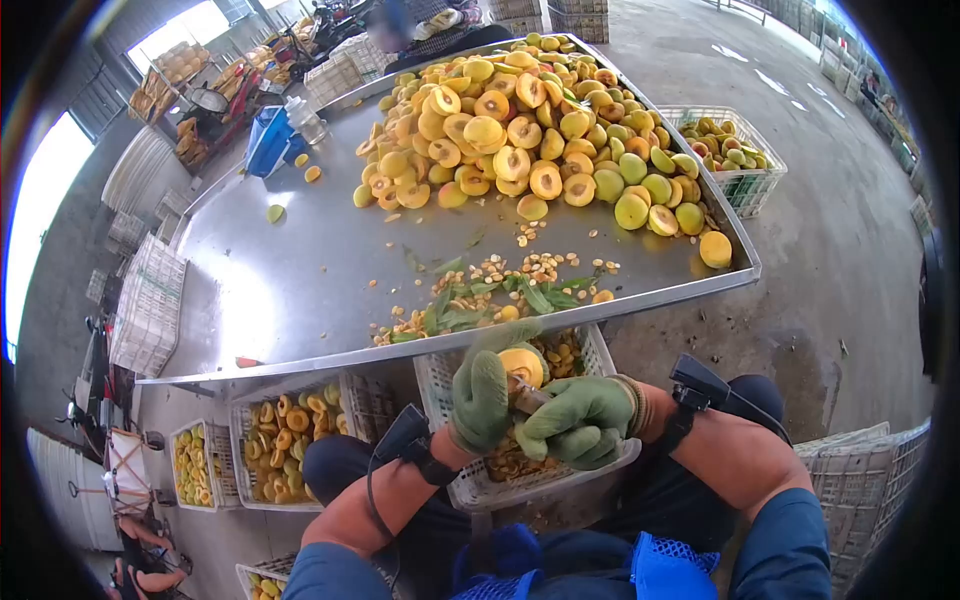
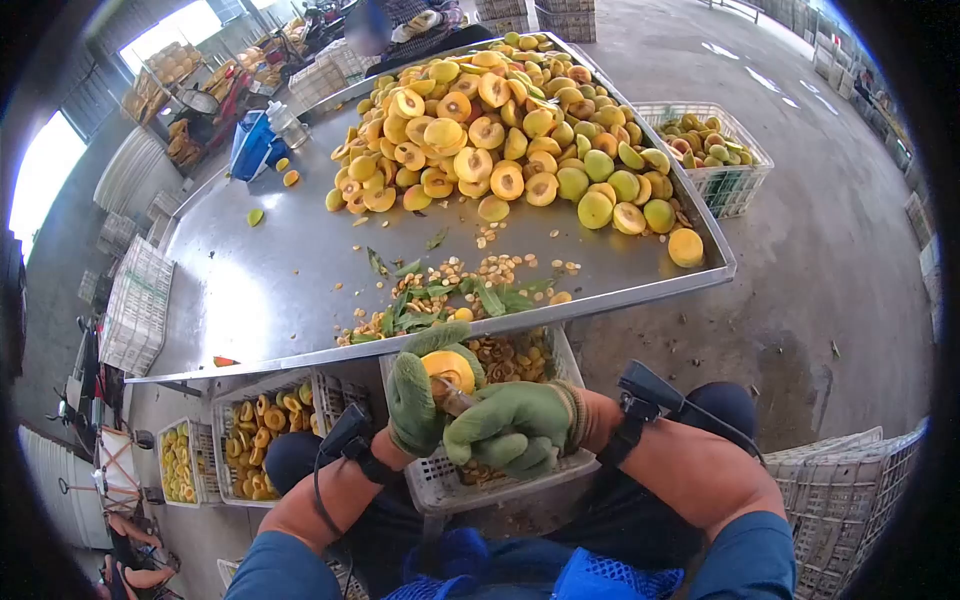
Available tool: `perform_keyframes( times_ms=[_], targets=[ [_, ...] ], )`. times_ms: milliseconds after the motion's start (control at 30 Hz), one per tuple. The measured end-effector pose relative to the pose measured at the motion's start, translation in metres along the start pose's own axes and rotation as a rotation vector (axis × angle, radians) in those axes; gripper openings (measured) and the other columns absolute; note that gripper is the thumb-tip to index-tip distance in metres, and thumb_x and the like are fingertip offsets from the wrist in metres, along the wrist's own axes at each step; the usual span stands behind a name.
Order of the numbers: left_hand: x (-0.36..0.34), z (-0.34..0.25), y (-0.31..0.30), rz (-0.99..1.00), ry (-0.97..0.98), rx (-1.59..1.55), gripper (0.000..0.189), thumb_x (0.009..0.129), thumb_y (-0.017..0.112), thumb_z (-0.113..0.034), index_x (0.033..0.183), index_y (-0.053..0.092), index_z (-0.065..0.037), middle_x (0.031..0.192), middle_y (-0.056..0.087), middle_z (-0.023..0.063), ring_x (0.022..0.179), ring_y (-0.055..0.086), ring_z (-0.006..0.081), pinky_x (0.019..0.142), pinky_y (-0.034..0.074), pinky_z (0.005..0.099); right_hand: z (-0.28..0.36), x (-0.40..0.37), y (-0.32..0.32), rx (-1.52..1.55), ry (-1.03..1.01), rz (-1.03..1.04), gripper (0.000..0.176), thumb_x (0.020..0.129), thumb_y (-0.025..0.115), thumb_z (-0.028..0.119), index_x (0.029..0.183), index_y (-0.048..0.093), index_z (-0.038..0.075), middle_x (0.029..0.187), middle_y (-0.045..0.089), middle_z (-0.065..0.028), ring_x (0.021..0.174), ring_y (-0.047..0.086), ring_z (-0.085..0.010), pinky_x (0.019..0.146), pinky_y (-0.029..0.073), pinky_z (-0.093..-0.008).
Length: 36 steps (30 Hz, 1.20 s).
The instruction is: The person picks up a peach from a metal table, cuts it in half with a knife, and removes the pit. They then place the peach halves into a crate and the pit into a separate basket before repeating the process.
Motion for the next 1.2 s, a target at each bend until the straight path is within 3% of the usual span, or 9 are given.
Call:
perform_keyframes(
  times_ms=[200, 300, 500, 667, 767, 800, 900, 967, 1200],
  targets=[
    [-0.003, 0.009, -0.001, -0.034, -0.253, -0.513, 0.067, 0.107, 0.038, -0.059, 0.135, 0.058, -0.001, 0.100, 0.070, 0.0088, 0.084, 0.066, 0.0125, 0.075, 0.055, 0.0270, -0.009, 0.001, -0.004, 0.037, -0.066, 0.197, 0.035, 0.104, 0.056, 0.030, 0.100, 0.068, -0.003, 0.054, 0.047, 0.0047, 0.038, 0.042, -0.0048, 0.032, 0.033, -0.0221],
    [0.004, -0.012, -0.009, -0.053, -0.122, -0.312, 0.073, 0.104, 0.038, -0.066, 0.136, 0.057, -0.004, 0.091, 0.069, 0.0085, 0.072, 0.064, 0.0107, 0.063, 0.053, 0.0227, 0.003, -0.012, 0.004, -0.420, 0.042, -0.085, 0.041, 0.103, 0.057, 0.038, 0.102, 0.073, 0.000, 0.058, 0.049, 0.0055, 0.042, 0.044, -0.0023, 0.035, 0.035, -0.0228],
    [0.000, 0.000, -0.045, -0.105, -0.387, -0.390, 0.067, 0.105, 0.038, -0.064, 0.136, 0.058, -0.008, 0.087, 0.069, 0.0103, 0.057, 0.060, 0.0116, 0.049, 0.048, 0.0222, 0.010, 0.001, -0.039, -1.423, 0.482, -0.894, 0.068, 0.102, 0.041, 0.061, 0.107, 0.073, 0.001, 0.091, 0.073, -0.0188, 0.095, 0.069, -0.0407, 0.089, 0.052, -0.0478],
    [-0.016, -0.052, -0.118, -0.284, 0.181, 0.814, 0.039, 0.108, 0.051, -0.035, 0.123, 0.063, -0.001, 0.096, 0.070, 0.0063, 0.079, 0.066, 0.0167, 0.068, 0.054, 0.0296, 0.030, 0.014, -0.022, -1.627, 0.411, -0.991, 0.057, 0.105, 0.034, 0.056, 0.106, 0.075, 0.015, 0.102, 0.072, -0.0245, 0.101, 0.068, -0.0437, 0.093, 0.051, -0.0509],
    [-0.053, -0.094, -0.214, -0.267, 0.124, 1.328, 0.030, 0.102, 0.060, -0.023, 0.116, 0.066, 0.003, 0.100, 0.070, 0.0159, 0.088, 0.067, 0.0251, 0.079, 0.056, 0.0351, 0.038, 0.006, -0.023, -1.635, 0.214, -0.939, 0.055, 0.105, 0.037, 0.054, 0.110, 0.074, 0.014, 0.101, 0.072, -0.0253, 0.101, 0.068, -0.0449, 0.091, 0.052, -0.0507],
    [-0.063, -0.113, -0.230, -0.341, -0.395, 1.202, 0.036, 0.099, 0.064, -0.027, 0.119, 0.067, 0.003, 0.101, 0.070, 0.0193, 0.095, 0.068, 0.0304, 0.084, 0.055, 0.0361, 0.045, -0.003, -0.005, -1.664, 0.050, -0.883, 0.061, 0.104, 0.041, 0.055, 0.103, 0.073, 0.003, 0.100, 0.072, -0.0267, 0.100, 0.068, -0.0449, 0.092, 0.051, -0.0493],
    [-0.072, -0.114, -0.281, -0.197, -0.646, 1.672, 0.051, 0.092, 0.066, -0.043, 0.124, 0.068, -0.004, 0.107, 0.073, 0.0243, 0.105, 0.070, 0.0383, 0.093, 0.053, 0.0447, 0.055, -0.014, -0.020, -1.509, 0.054, -1.014, 0.060, 0.100, 0.049, 0.055, 0.104, 0.070, -0.001, 0.102, 0.072, -0.0256, 0.098, 0.069, -0.0436, 0.092, 0.051, -0.0479],
    [-0.050, -0.082, -0.303, -0.345, -0.323, 1.436, 0.057, 0.097, 0.064, -0.042, 0.127, 0.064, 0.007, 0.119, 0.070, 0.0277, 0.115, 0.068, 0.0302, 0.095, 0.054, 0.0387, 0.059, -0.022, -0.009, -1.457, -0.028, -1.034, 0.051, 0.096, 0.057, 0.052, 0.109, 0.069, 0.005, 0.101, 0.072, -0.0218, 0.097, 0.069, -0.0409, 0.090, 0.051, -0.0465],
    [0.170, -0.021, -0.054, 0.098, 0.192, 1.227, 0.050, 0.095, 0.064, -0.041, 0.123, 0.068, 0.000, 0.118, 0.070, 0.0254, 0.109, 0.068, 0.0398, 0.093, 0.054, 0.0444, 0.044, -0.025, -0.023, -1.615, -0.140, -1.145, 0.038, 0.095, 0.060, 0.045, 0.104, 0.068, 0.008, 0.100, 0.072, -0.0214, 0.098, 0.068, -0.0413, 0.088, 0.053, -0.0483]
  ],
)
Point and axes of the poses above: each hand's wrist, its own x-axis towards the middle knuckle, its own y-axis out of the palm, z = x × y, the point moved 3 cm from there along x, towards the middle knuckle
